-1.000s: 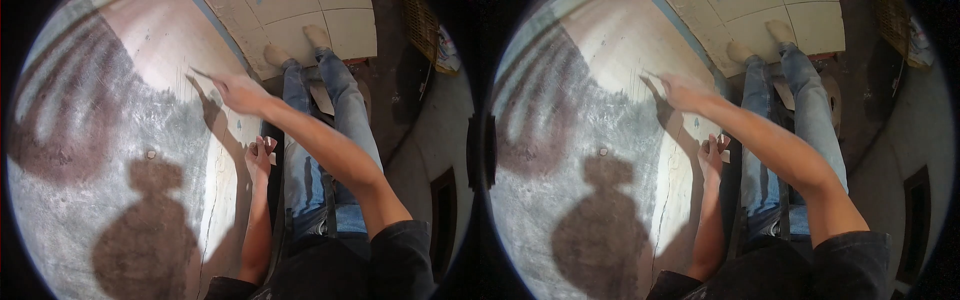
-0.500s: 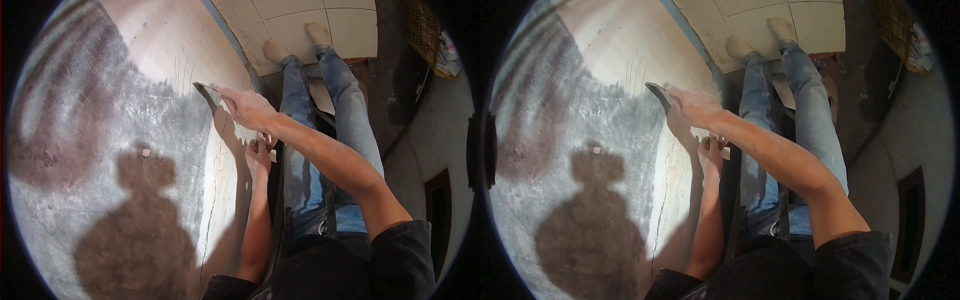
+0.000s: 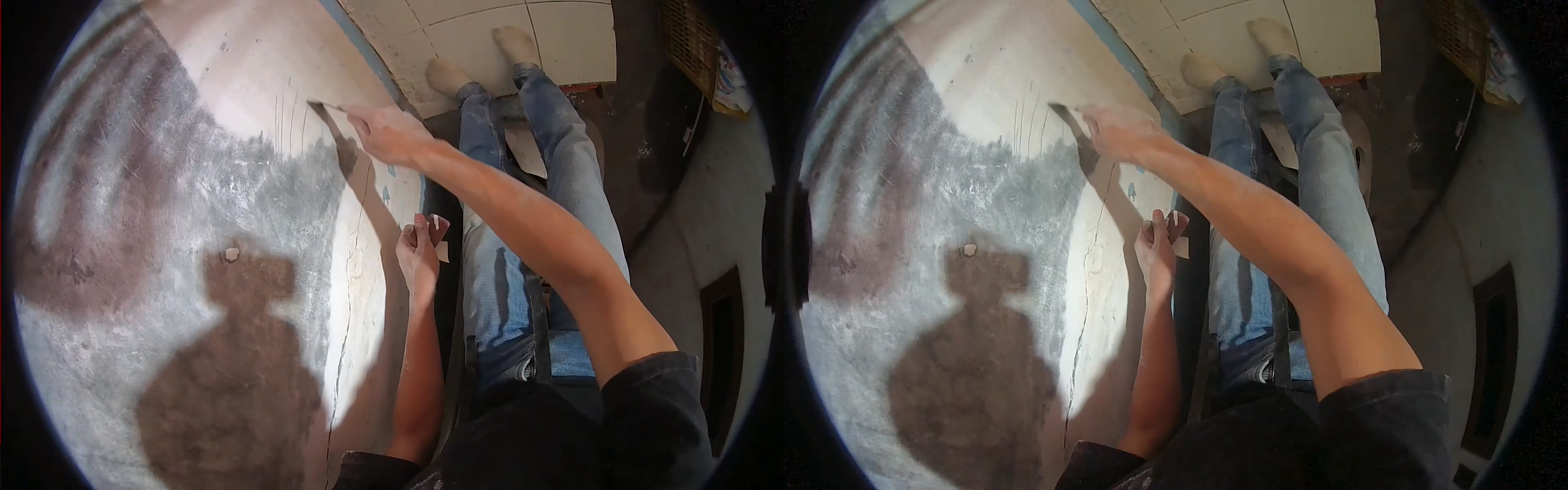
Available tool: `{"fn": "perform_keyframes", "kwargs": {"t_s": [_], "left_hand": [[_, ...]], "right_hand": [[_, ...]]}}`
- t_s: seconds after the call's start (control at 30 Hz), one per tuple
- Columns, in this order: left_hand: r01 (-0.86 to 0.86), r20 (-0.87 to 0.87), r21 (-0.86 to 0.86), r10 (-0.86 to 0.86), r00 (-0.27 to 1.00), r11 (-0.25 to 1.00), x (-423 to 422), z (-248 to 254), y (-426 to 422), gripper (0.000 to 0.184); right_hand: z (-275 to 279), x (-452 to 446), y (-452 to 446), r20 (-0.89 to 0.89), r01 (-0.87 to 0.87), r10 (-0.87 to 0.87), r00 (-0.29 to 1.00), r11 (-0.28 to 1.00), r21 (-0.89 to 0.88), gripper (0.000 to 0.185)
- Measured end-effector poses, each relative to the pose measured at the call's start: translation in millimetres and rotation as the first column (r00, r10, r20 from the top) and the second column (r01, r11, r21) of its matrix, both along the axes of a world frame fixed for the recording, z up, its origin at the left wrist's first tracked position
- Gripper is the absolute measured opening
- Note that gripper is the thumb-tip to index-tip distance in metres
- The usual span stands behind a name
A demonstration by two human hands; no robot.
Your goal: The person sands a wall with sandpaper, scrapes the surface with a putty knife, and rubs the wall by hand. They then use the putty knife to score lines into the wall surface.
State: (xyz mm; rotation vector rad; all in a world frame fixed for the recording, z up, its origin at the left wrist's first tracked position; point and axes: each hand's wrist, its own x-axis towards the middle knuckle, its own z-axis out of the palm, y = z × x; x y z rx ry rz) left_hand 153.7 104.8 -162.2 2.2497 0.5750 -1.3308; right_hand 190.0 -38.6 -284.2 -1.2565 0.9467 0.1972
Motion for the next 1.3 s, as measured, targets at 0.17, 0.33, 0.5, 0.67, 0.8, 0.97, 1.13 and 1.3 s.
{"fn": "perform_keyframes", "kwargs": {"t_s": [0.17, 0.33, 0.5, 0.67, 0.8, 0.97, 1.13, 1.3], "left_hand": [[0.087, 0.045, -0.029, -0.086, 0.995, 0.996, -6, -4, 17, 0.034], [0.226, -0.018, 0.110, -0.225, 0.974, 0.968, -5, -8, 24, 0.032], [0.068, 0.000, 0.044, -0.068, 0.998, 0.997, -7, -5, 5, 0.038], [0.089, -0.008, 0.026, -0.089, 0.996, 0.996, -4, -3, 10, 0.039], [0.092, -0.005, 0.030, -0.092, 0.996, 0.995, 0, 5, 0, 0.040], [0.025, 0.006, -0.011, -0.025, 1.000, 1.000, -3, 3, 6, 0.041], [0.109, 0.016, -0.017, -0.109, 0.994, 0.994, -7, -1, 22, 0.037], [0.134, -0.010, 0.106, -0.134, 0.991, 0.985, -3, -1, 32, 0.037]], "right_hand": [[72, -28, 8, 0.080, -0.110, 0.099, 0.992, 0.982, 0.151, 0.035], [56, -14, 9, 0.051, -0.042, 0.037, 0.998, 0.995, 0.093, 0.035], [36, -5, -7, 0.012, -0.072, 0.071, 0.997, 0.995, 0.069, 0.035], [11, 13, -16, -0.051, -0.077, 0.079, 0.996, 0.996, 0.036, 0.036], [-4, 1, 2, 0.034, -0.008, 0.004, 0.999, 0.996, 0.092, 0.036], [27, -43, 42, 0.178, -0.080, 0.057, 0.982, 0.989, 0.126, 0.035], [57, -37, 40, 0.022, -0.169, 0.168, 0.986, 0.976, 0.137, 0.030], [44, -16, 41, 0.064, -0.092, 0.089, 0.994, 0.995, 0.040, 0.026]]}}
